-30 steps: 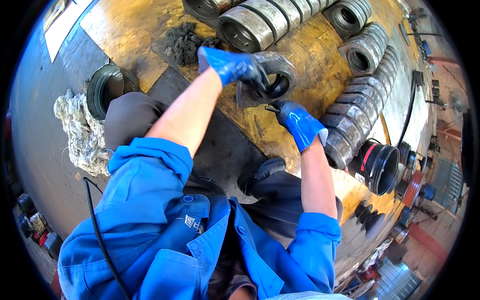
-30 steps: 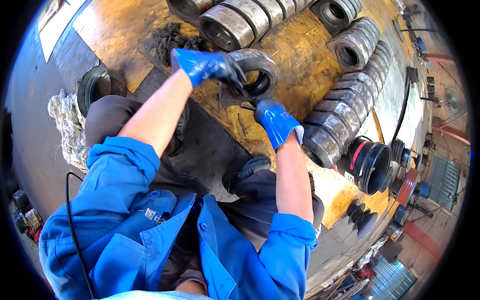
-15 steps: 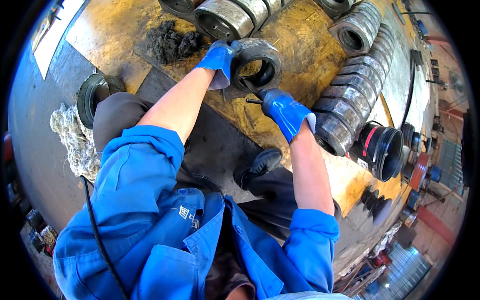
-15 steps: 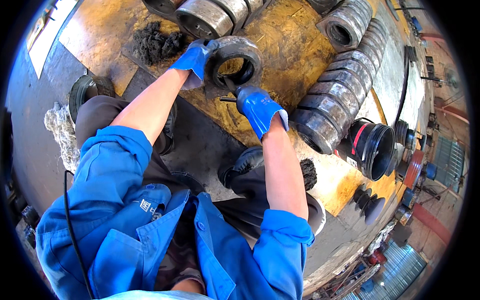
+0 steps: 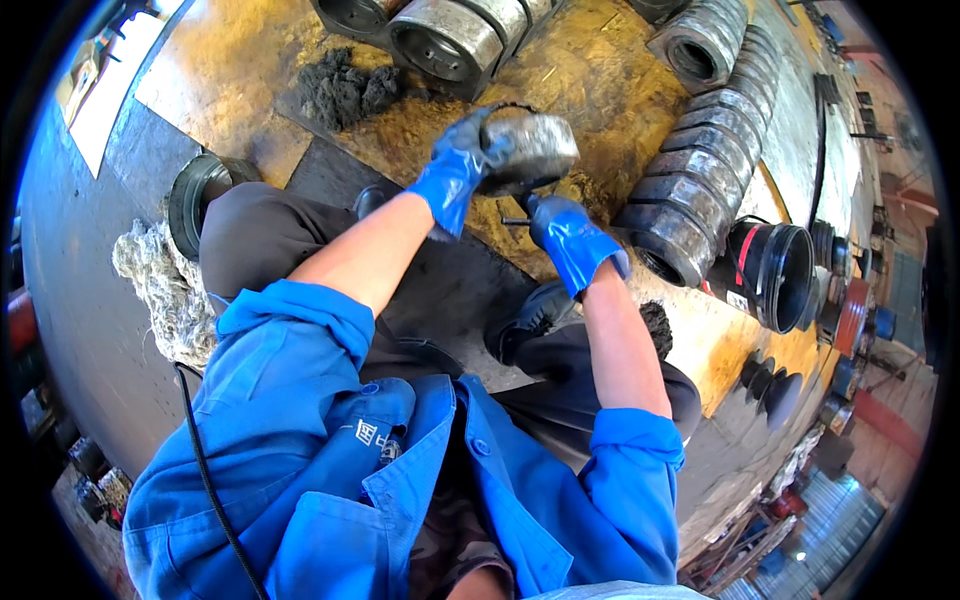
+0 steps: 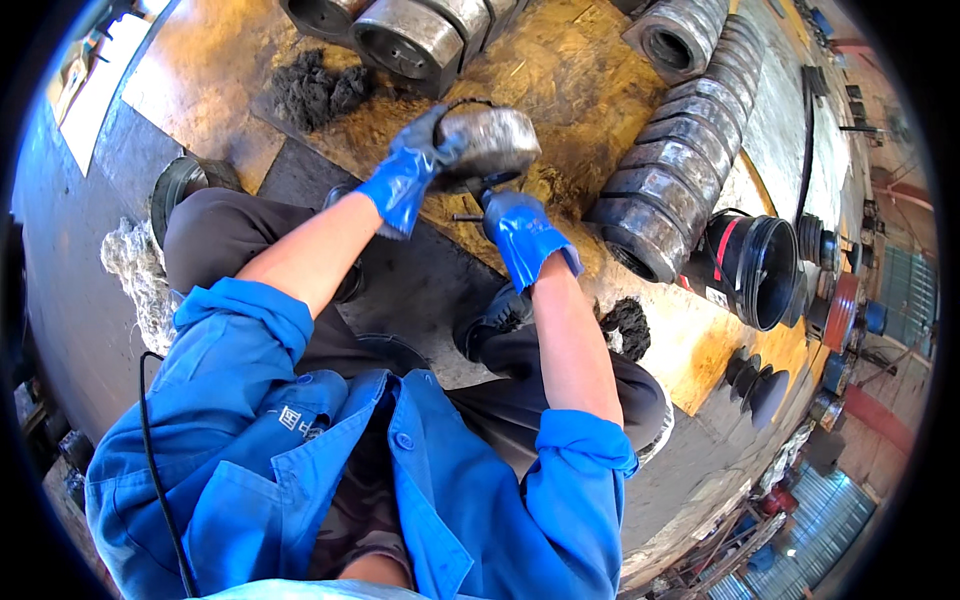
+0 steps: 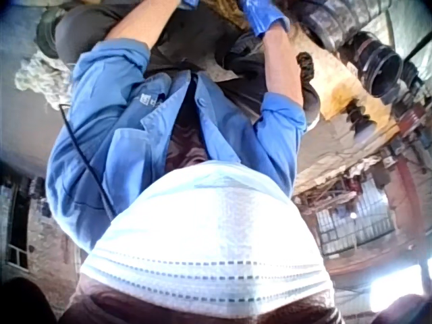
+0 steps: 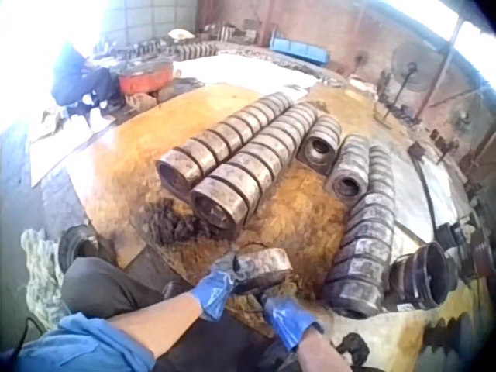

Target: The person applies grease to large metal rings and cylinders using a putty knife and hands, then taps the rings onto the cylinders with a hammer.

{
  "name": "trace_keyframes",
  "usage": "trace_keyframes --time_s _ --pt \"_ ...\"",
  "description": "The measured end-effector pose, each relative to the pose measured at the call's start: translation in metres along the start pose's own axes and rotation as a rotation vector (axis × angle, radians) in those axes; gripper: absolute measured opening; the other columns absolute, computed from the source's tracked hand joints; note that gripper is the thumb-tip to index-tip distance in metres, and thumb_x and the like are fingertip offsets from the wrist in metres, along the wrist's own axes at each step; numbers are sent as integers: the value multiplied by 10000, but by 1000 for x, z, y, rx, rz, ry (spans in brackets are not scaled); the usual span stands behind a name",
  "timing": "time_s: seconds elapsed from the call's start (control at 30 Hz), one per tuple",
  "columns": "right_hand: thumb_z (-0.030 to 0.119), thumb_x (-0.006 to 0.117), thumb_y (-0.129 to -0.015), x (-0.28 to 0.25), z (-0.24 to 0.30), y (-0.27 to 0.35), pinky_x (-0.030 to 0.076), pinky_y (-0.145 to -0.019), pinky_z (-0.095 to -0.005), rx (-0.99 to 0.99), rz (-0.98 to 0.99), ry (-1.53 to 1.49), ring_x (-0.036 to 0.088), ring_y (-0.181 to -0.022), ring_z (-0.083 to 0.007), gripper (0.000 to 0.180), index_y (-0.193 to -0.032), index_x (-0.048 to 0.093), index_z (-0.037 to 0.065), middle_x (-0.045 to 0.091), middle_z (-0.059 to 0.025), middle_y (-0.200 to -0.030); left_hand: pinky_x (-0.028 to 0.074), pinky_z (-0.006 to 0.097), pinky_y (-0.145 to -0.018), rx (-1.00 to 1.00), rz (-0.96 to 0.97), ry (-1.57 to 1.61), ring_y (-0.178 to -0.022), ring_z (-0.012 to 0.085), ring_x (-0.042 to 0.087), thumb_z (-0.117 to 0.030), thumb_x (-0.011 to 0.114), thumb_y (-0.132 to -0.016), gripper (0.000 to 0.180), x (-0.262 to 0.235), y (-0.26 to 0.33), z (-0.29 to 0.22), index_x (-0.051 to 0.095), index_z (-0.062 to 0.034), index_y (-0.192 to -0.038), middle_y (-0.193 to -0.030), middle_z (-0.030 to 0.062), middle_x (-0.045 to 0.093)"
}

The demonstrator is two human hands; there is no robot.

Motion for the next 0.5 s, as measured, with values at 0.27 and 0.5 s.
trace_keyframes --time_s 0.27,0.5 --pt "110 443 -876 61 2 11 502 -815 -478 76 -93 8 622 -1002 -371 355 -1218 532 89 633 -225 -1083 399 374 -1017 -24 -95 -138 -1169 313 530 -484 717 -694 746 3 39 -17 507 -76 -1282 -1255 168 563" --pt "145 412 -905 42 23 -1 504 -838 -470 102 -67 -46 613 -1036 -360 356 -1241 519 93 622 -216 -1126 500 337 -789 30 51 -76 -851 216 653 -393 712 -788 451 -8 39 -14 656 -46 -1070 -961 141 691"
Point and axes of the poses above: each hand's wrist, its own y-axis away from the middle knuckle, its own x-axis out of the palm, z = x × y, the point moved 7 cm from there along -y, towards the middle knuckle
